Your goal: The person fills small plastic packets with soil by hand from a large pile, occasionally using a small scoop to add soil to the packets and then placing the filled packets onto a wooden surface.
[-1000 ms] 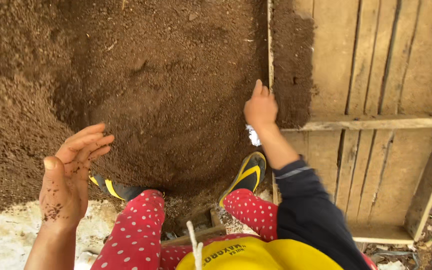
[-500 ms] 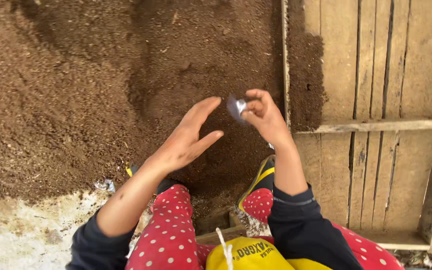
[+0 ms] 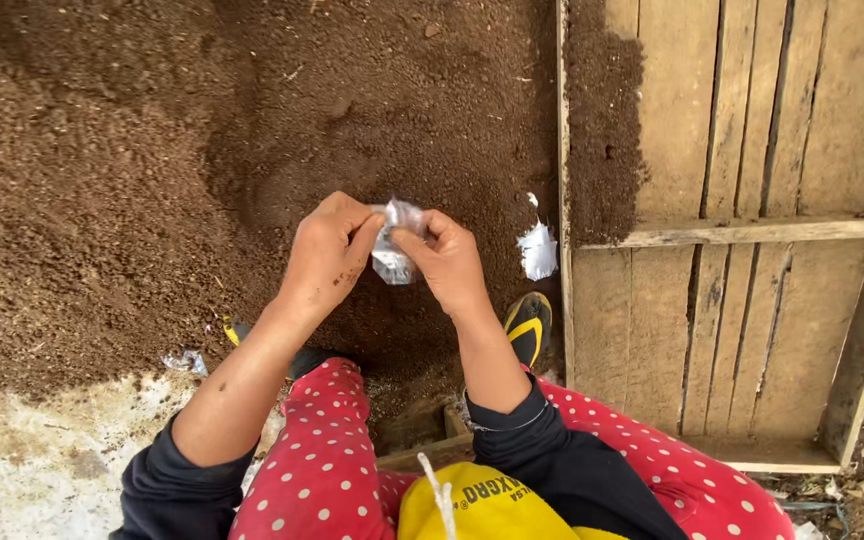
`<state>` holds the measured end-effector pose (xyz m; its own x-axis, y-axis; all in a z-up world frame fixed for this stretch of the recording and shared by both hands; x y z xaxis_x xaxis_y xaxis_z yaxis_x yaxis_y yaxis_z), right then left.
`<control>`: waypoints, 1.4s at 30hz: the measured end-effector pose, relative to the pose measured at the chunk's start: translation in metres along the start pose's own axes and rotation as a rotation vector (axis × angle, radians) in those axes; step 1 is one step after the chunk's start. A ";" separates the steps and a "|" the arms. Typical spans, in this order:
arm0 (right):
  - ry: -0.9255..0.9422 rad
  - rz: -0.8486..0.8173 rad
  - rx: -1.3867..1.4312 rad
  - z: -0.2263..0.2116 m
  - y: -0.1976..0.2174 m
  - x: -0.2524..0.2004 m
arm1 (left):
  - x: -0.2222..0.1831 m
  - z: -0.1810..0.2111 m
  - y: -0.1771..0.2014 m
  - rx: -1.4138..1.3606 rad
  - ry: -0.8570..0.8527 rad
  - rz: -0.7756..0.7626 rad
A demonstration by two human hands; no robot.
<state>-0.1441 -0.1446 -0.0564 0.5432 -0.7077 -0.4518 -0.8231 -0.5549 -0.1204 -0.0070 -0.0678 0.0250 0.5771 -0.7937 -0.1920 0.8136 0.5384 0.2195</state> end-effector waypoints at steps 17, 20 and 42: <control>0.018 -0.195 -0.155 -0.032 0.008 0.024 | 0.022 -0.031 -0.027 -0.295 0.188 -0.093; 0.016 -0.193 -0.166 -0.050 0.001 0.023 | 0.026 -0.009 0.000 -0.090 0.040 0.075; 0.112 -0.072 -0.057 -0.031 -0.030 0.031 | -0.010 0.026 0.006 -0.276 -0.256 0.010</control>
<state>-0.0976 -0.1637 -0.0392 0.6180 -0.7078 -0.3422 -0.7725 -0.6275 -0.0973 -0.0097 -0.0644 0.0526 0.5773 -0.8142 0.0617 0.8165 0.5749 -0.0524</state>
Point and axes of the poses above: each hand's wrist, its own x-axis towards the middle knuckle, its own y-axis out of the back of the hand, z = x × y, the point moved 10 cm from there along x, towards the middle knuckle, and after that the axes turned 4 degrees about z, right-handed, at the moved point
